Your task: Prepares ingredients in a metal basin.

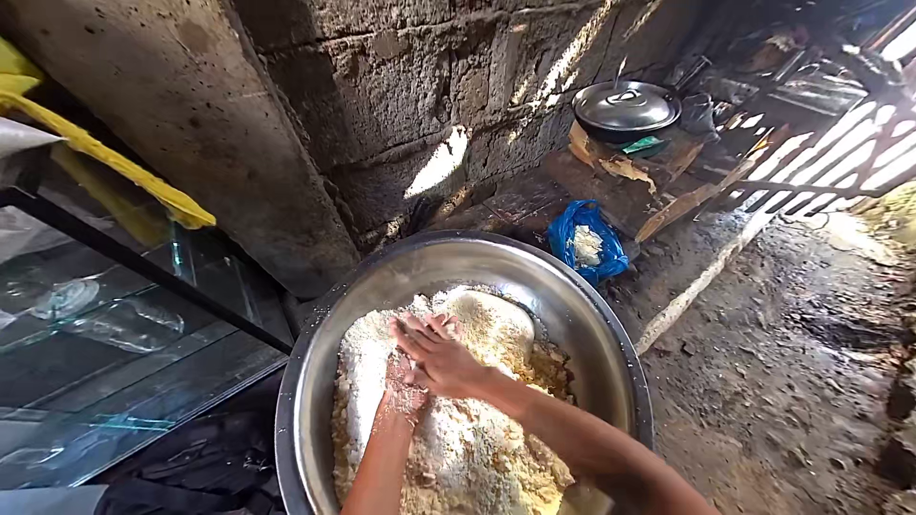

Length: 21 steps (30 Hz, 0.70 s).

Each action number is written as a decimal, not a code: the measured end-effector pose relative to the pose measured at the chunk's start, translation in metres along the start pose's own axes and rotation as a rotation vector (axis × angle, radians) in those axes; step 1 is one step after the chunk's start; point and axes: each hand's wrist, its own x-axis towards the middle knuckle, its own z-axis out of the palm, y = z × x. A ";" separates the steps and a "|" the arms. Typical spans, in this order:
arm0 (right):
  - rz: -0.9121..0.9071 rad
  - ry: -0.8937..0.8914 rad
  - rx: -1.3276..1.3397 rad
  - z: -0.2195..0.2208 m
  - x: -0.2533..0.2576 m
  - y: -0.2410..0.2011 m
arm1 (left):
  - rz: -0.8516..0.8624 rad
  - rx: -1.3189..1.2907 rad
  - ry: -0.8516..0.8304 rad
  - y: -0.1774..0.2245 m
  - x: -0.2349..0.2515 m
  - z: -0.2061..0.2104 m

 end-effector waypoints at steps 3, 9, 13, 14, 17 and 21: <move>0.160 -0.035 -0.025 -0.031 -0.005 0.060 | -0.261 0.066 0.103 0.008 0.014 0.004; 0.465 -0.350 -0.255 -0.081 -0.032 0.187 | -0.201 0.150 0.124 0.002 0.023 -0.002; 0.409 -0.479 -0.405 -0.061 -0.049 0.217 | -0.175 0.079 0.187 0.007 0.025 -0.003; 0.409 -0.453 -0.406 -0.058 -0.050 0.219 | -0.174 0.118 0.223 0.009 0.026 -0.002; 0.524 -0.385 -0.326 -0.066 -0.045 0.209 | -0.173 0.230 0.382 0.020 0.027 0.004; 0.707 -0.148 -0.024 -0.098 -0.041 0.181 | -0.040 0.185 0.211 0.024 0.030 -0.005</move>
